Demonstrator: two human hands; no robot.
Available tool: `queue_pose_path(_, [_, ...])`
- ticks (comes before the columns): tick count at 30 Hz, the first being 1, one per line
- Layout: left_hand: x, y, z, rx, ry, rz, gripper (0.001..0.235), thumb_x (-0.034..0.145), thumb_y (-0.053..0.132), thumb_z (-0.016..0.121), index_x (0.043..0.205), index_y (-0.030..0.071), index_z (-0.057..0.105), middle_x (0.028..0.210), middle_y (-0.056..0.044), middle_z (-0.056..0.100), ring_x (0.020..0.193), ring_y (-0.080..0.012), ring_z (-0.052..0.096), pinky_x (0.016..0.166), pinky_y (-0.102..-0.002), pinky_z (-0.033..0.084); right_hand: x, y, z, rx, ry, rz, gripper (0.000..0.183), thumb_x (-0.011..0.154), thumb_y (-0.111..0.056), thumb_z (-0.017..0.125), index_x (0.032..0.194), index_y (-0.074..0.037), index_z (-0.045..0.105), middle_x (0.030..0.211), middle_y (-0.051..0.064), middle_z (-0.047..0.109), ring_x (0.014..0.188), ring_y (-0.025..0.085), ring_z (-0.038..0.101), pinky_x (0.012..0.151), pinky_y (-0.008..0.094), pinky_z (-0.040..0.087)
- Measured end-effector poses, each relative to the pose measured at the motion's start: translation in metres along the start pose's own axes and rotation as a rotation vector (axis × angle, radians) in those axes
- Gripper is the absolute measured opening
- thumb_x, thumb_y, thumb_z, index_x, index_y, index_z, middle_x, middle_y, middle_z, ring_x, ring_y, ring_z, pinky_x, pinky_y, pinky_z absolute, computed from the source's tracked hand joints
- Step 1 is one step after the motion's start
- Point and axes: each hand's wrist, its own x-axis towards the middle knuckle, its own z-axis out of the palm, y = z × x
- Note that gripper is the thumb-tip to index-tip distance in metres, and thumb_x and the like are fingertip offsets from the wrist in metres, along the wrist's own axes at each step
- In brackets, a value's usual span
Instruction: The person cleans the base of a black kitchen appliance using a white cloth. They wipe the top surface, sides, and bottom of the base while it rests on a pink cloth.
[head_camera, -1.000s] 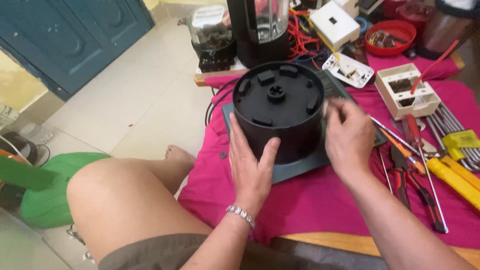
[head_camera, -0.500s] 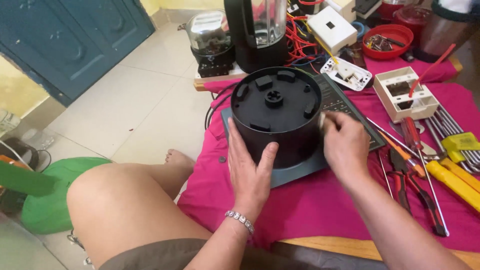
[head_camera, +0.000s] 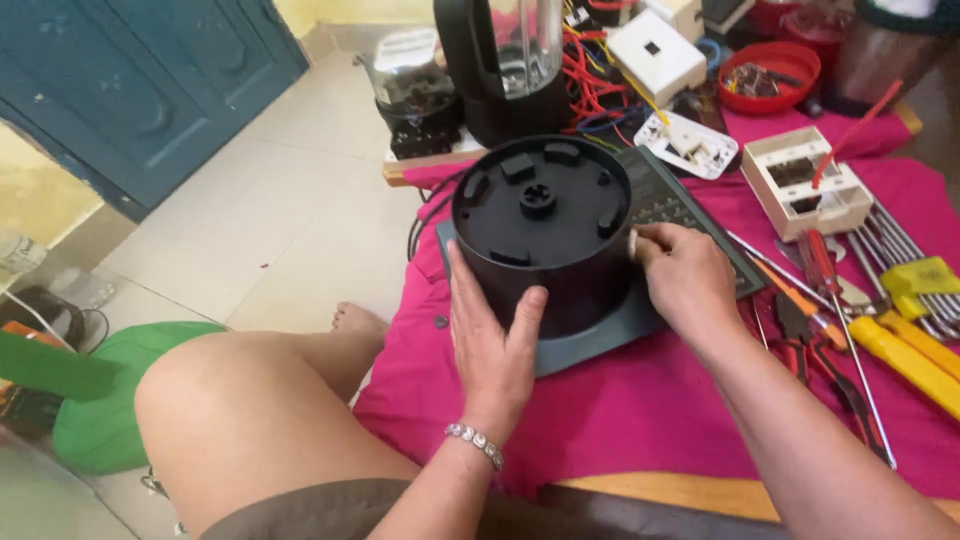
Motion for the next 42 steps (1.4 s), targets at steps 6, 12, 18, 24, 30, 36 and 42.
queue_pose_path(6, [-0.001, -0.001, 0.002, 0.025, 0.02, 0.006, 0.106, 0.09, 0.057, 0.064, 0.166, 0.017, 0.002, 0.167, -0.029, 0.02, 0.15, -0.0492, 0.025, 0.119, -0.059, 0.02, -0.017, -0.055, -0.028, 0.151, 0.152, -0.129, 0.03, 0.093, -0.019, 0.062, 0.117, -0.014, 0.079, 0.108, 0.018, 0.075, 0.112, 0.041, 0.066, 0.095, 0.052, 0.05])
queue_pose_path(12, [0.001, 0.001, 0.0, -0.002, 0.011, 0.0, 0.106, 0.089, 0.057, 0.064, 0.166, 0.017, 0.003, 0.167, -0.028, 0.02, 0.151, -0.0481, 0.024, 0.12, -0.057, 0.02, 0.031, 0.003, 0.011, 0.045, 0.043, -0.156, 0.029, 0.098, -0.017, 0.063, 0.122, -0.012, 0.077, 0.114, 0.02, 0.074, 0.116, 0.044, 0.063, 0.098, 0.056, 0.049])
queue_pose_path(18, [0.001, -0.001, 0.003, 0.003, 0.018, 0.011, 0.107, 0.089, 0.058, 0.064, 0.166, 0.017, 0.002, 0.168, -0.027, 0.019, 0.151, -0.0471, 0.025, 0.12, -0.057, 0.02, -0.001, -0.026, -0.022, 0.032, 0.009, -0.023, 0.026, 0.093, -0.03, 0.068, 0.115, -0.024, 0.08, 0.107, 0.008, 0.076, 0.114, 0.033, 0.066, 0.095, 0.05, 0.051])
queue_pose_path(24, [0.0, 0.0, 0.002, -0.007, 0.041, 0.04, 0.105, 0.09, 0.055, 0.064, 0.166, 0.013, 0.005, 0.166, -0.03, 0.02, 0.149, -0.0501, 0.027, 0.119, -0.059, 0.02, 0.027, -0.033, -0.005, 0.268, 0.107, -0.232, 0.03, 0.098, -0.021, 0.06, 0.121, -0.012, 0.076, 0.113, 0.013, 0.075, 0.119, 0.032, 0.065, 0.098, 0.046, 0.048])
queue_pose_path(30, [-0.001, -0.004, 0.002, 0.002, 0.036, 0.062, 0.103, 0.091, 0.057, 0.063, 0.166, 0.014, 0.006, 0.167, -0.028, 0.02, 0.15, -0.0496, 0.026, 0.12, -0.06, 0.019, -0.039, -0.002, -0.001, 0.151, 0.103, -0.126, 0.023, 0.095, -0.019, 0.069, 0.115, -0.012, 0.078, 0.102, 0.013, 0.076, 0.1, 0.032, 0.072, 0.087, 0.046, 0.053])
queue_pose_path(36, [-0.003, -0.011, -0.004, -0.068, 0.057, 0.116, 0.083, 0.102, 0.047, 0.05, 0.166, 0.013, 0.009, 0.164, -0.033, 0.025, 0.15, -0.0517, 0.027, 0.121, -0.06, 0.02, -0.085, -0.029, -0.003, 0.203, 0.268, -0.537, 0.014, 0.093, 0.002, 0.073, 0.107, 0.0, 0.073, 0.092, 0.018, 0.074, 0.09, 0.036, 0.073, 0.073, 0.043, 0.056])
queue_pose_path(42, [-0.013, -0.048, -0.008, 0.054, 0.085, -0.133, 0.061, 0.107, 0.048, 0.036, 0.163, 0.024, 0.03, 0.165, -0.022, 0.028, 0.155, -0.0423, 0.018, 0.126, -0.052, 0.005, -0.072, -0.023, 0.007, 0.046, 0.421, -0.88, 0.016, 0.099, 0.003, 0.075, 0.112, -0.005, 0.072, 0.099, 0.006, 0.065, 0.094, 0.028, 0.068, 0.083, 0.036, 0.057])
